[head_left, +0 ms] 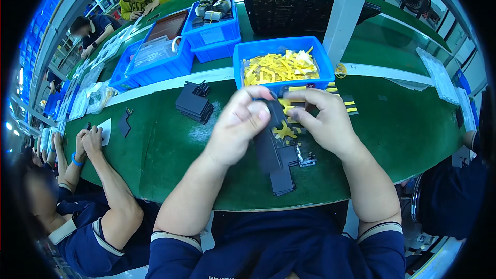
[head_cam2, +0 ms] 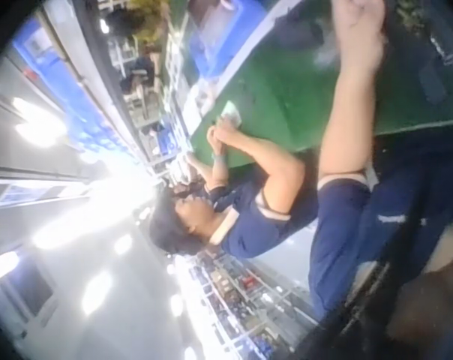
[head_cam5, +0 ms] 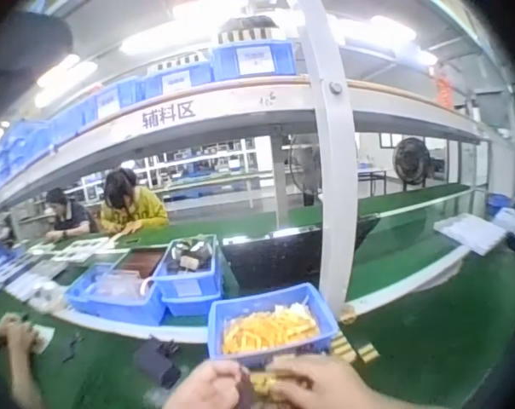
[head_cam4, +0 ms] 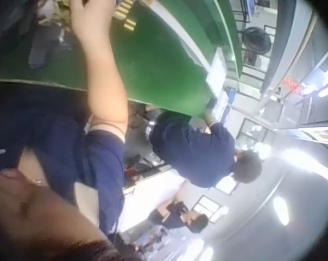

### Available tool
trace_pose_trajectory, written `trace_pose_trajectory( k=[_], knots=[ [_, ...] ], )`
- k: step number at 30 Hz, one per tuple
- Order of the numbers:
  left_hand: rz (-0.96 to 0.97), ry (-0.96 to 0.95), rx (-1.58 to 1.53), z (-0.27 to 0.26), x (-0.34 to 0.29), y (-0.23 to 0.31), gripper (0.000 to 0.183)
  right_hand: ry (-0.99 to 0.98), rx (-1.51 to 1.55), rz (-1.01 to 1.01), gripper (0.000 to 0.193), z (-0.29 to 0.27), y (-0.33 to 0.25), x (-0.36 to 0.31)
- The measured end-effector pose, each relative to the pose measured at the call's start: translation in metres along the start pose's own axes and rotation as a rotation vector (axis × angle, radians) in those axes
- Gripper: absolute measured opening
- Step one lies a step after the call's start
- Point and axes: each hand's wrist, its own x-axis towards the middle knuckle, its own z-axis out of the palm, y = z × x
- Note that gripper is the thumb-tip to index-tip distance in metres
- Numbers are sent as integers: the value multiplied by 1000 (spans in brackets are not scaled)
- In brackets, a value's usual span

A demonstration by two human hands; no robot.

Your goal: The person repeatedly picks small black rectangular components from a stack and applies yellow adhesive strips to their edges. They then place the prepared components onto the green work surface. The process is repetitive and involves handling multiple identical units one at a time.

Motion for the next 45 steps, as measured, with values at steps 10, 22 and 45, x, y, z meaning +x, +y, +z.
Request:
trace_pose_trajectory(
  k=[10,22,45],
  knots=[
    [-1,762,1271,-131,18,41,27,63,77,114,47,2,8,0],
    [243,21,828,-2,4,8,29,136,816,159,17,10,8,-1],
    [75,-228,1512,12,-8,9,51,230,692,91,22,-1,4,0]
  ],
)
